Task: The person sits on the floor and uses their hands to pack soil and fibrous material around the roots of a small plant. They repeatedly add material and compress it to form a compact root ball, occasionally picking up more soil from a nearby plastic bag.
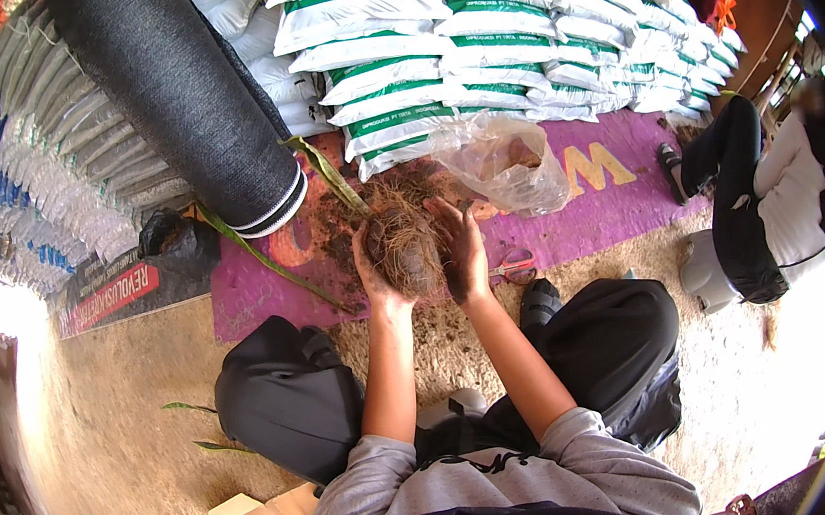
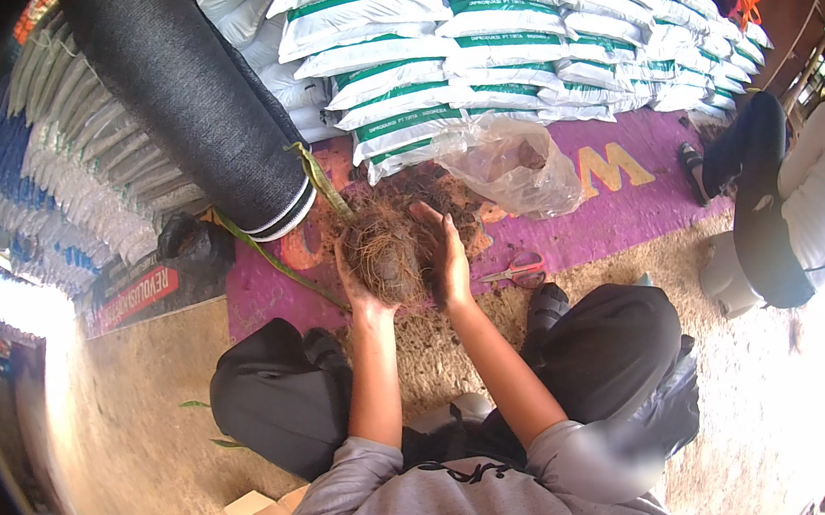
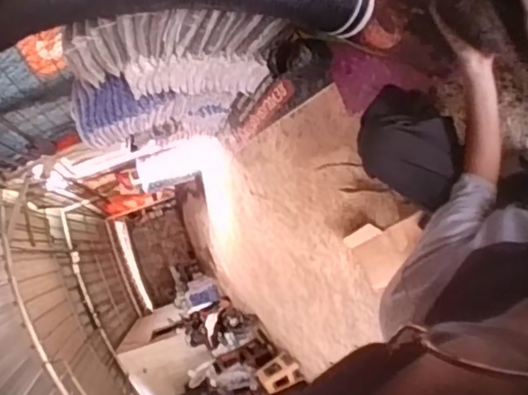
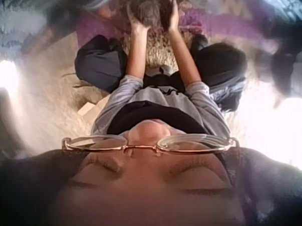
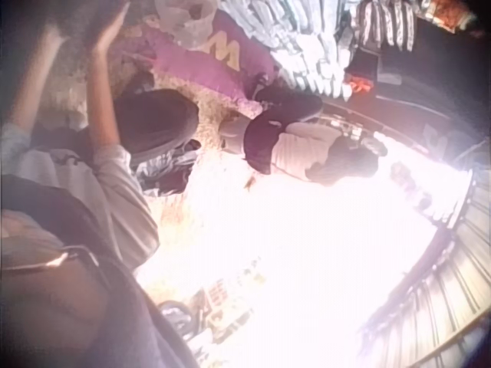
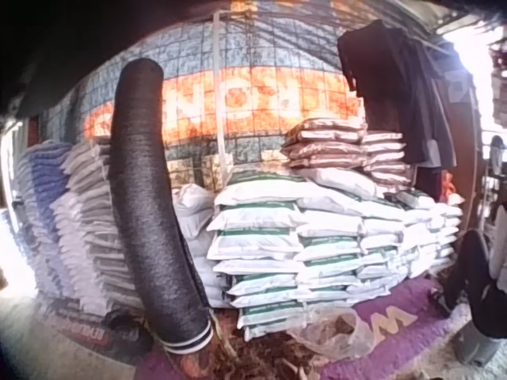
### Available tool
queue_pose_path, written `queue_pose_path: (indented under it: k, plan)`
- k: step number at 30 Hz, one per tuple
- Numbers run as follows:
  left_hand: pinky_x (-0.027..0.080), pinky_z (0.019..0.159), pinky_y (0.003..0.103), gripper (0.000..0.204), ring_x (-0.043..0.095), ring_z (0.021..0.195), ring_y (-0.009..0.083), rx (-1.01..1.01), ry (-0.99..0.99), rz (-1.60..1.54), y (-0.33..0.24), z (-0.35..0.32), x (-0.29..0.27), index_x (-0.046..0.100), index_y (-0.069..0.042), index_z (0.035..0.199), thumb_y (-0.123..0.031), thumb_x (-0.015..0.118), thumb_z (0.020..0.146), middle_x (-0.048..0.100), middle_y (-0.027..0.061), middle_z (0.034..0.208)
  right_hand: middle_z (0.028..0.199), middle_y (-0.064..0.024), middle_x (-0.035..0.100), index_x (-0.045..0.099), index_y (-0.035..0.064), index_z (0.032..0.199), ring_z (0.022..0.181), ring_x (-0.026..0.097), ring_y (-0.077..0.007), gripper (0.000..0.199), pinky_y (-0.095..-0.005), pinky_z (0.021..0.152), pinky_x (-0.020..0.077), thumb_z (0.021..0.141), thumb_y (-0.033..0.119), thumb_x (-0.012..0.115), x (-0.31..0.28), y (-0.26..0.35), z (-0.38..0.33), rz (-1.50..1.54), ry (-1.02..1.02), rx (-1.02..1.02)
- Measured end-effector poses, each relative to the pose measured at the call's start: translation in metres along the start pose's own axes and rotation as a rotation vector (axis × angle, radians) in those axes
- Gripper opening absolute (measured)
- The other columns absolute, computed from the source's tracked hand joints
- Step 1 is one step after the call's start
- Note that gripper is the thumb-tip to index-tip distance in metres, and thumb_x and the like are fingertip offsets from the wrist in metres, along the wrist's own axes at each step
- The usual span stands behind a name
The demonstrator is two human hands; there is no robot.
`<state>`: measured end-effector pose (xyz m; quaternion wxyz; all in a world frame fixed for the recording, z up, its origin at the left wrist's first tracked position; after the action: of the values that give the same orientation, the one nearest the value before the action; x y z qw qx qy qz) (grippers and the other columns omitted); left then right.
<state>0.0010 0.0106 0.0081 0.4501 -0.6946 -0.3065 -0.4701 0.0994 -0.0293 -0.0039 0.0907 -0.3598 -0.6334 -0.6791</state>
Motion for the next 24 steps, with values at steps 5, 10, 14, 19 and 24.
queue_pose_path:
  k: [5,10,14,19,24]
  plan:
    - [0.052,0.071,0.04,0.045,0.061,0.08,0.0263,0.024,0.01,-0.001,-0.004,0.002,0.0,0.055,-0.004,0.108,-0.041,0.038,0.089,0.061,0.0123,0.095,0.126,-0.0114,0.048,0.046,0.0029,0.123,0.116,0.043,-0.0254,0.053,-0.0407,0.095,0.0372,0.092,0.043,0.032,-0.013,-0.007,0.007,0.334,-0.07,0.199]
    - [0.052,0.072,0.042,0.047,0.061,0.082,0.0273,0.018,0.13,0.005,-0.017,0.008,-0.007,0.054,-0.004,0.109,-0.043,0.036,0.089,0.061,0.0128,0.096,0.103,-0.0092,0.06,0.056,0.0024,0.108,0.085,0.058,-0.0215,0.038,-0.0384,0.079,0.0464,0.088,0.034,0.045,-0.029,-0.01,0.006,0.085,0.007,0.485]
    - [0.053,0.073,0.042,0.047,0.062,0.083,0.0269,0.111,0.075,0.004,-0.026,0.013,-0.011,0.053,-0.005,0.112,-0.043,0.036,0.09,0.061,0.0124,0.099,0.098,-0.0095,0.061,0.057,-0.0011,0.107,0.083,0.06,-0.0169,0.027,-0.0291,0.071,0.0506,0.088,0.017,0.05,-0.02,0.009,-0.004,-0.094,0.163,0.398]
    - [0.052,0.075,0.041,0.046,0.061,0.086,0.0247,0.167,-0.067,0.113,-0.022,0.014,-0.012,0.052,-0.006,0.113,-0.042,0.037,0.089,0.06,0.0115,0.1,0.1,-0.0115,0.062,0.054,-0.0046,0.114,0.089,0.059,-0.0136,0.036,-0.0268,0.077,0.0484,0.086,0.016,0.055,-0.012,0.015,-0.013,-0.344,0.172,0.263]
    - [0.051,0.077,0.041,0.049,0.058,0.093,0.0253,0.16,-0.097,0.152,-0.017,0.012,-0.012,0.048,-0.005,0.117,-0.044,0.038,0.088,0.057,0.0113,0.107,0.101,-0.0174,0.062,0.052,-0.0104,0.113,0.092,0.059,-0.0181,0.054,-0.0295,0.082,0.0462,0.077,0.027,0.069,0.009,0.019,-0.025,-0.615,0.145,0.017]
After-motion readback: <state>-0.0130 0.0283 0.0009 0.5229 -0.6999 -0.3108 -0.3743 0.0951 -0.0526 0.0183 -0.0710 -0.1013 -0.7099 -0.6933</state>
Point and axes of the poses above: each hand's wrist, its own z-axis towards the middle knuckle, its own x-axis out of the palm, y = z × x, the point moved 1 cm from there along z, towards the middle knuckle
